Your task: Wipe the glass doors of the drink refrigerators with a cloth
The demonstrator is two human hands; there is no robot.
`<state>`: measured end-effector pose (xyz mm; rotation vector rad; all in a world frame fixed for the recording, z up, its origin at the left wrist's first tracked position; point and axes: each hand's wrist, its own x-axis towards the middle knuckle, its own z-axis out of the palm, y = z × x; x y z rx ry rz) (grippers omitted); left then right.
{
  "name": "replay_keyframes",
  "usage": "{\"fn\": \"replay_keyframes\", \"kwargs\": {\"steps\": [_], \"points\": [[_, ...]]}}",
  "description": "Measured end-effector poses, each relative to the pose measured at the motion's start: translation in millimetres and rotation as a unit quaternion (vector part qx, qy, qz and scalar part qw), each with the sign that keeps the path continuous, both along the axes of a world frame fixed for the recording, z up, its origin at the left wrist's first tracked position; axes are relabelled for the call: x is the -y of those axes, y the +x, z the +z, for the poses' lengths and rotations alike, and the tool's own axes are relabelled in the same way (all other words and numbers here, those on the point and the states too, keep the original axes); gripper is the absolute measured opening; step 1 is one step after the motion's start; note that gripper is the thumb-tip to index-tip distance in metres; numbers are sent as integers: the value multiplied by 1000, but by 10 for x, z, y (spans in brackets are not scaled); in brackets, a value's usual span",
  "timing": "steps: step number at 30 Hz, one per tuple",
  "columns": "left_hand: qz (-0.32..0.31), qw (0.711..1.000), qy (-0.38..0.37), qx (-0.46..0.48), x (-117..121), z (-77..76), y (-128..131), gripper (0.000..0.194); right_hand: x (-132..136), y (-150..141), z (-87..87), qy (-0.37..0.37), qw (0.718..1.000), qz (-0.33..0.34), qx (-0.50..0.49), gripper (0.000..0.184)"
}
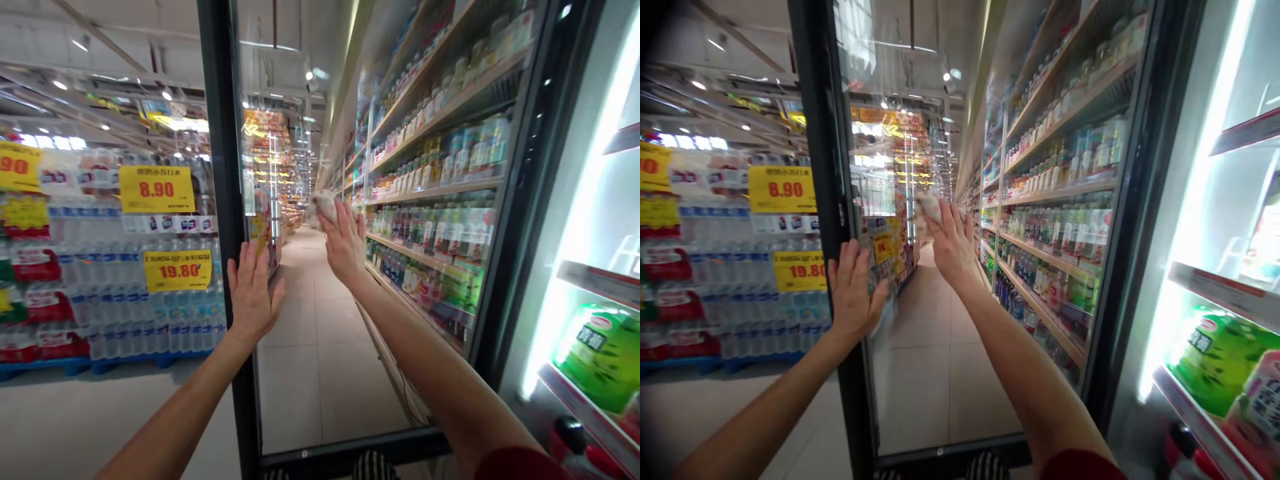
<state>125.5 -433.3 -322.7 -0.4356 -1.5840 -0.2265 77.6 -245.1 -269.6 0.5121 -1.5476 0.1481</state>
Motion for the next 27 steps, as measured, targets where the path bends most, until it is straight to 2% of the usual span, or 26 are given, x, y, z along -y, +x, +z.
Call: {"fn": "replay_keyframes", "kwargs": {"steps": [1, 4, 5, 6, 7, 10, 12, 14, 17, 18, 19, 21, 23, 24, 25, 27], "points": [[-3, 1000, 0, 0, -25, 16, -2, 69, -39, 22, -105, 32, 999, 5, -3, 39], [-6, 1000, -13, 6, -63, 46, -23, 69, -190, 61, -503, 193, 981, 26, -20, 29], [-7, 1000, -20, 8, -70, 54, -39, 70, -254, 50, -555, 224, 974, 25, -26, 27], [-8, 1000, -25, 11, -78, 66, -60, 70, -324, 28, -535, 225, 974, 15, -29, 28], [-9, 999, -29, 13, -89, 81, -86, 70, -398, -2, -448, 189, 982, -1, -31, 31], [-8, 999, -25, 19, -147, 137, -173, 70, -597, -76, -26, -22, 998, -56, -27, 41], [-4, 999, -17, 28, -193, 171, -224, 68, -669, -68, 92, -85, 994, -64, -25, 43], [-4, 999, -10, 35, -224, 191, -262, 66, -695, -15, -33, -43, 997, -53, -25, 41], [3, 999, -10, 42, -232, 195, -300, 64, -780, 28, -355, 86, 996, -33, -12, 38], [9, 999, -13, 41, -228, 192, -310, 64, -849, 14, -398, 89, 995, -34, -6, 37], [16, 999, -15, 38, -226, 189, -320, 64, -935, -13, -390, 56, 998, -42, -4, 37], [27, 999, -19, 29, -236, 185, -336, 66, -1115, -84, -256, -78, 995, -66, -12, 38], [28, 999, -18, 26, -269, 187, -348, 66, -1199, -138, -108, -199, 976, -84, -28, 42], [25, 999, -18, 26, -294, 191, -353, 66, -1178, -146, -80, -222, 971, -85, -34, 43], [22, 999, -18, 25, -319, 194, -357, 65, -1117, -139, -94, -212, 973, -81, -35, 43], [17, 999, -18, 20, -363, 202, -363, 64, -937, -96, -226, -113, 992, -58, -23, 42]]}}
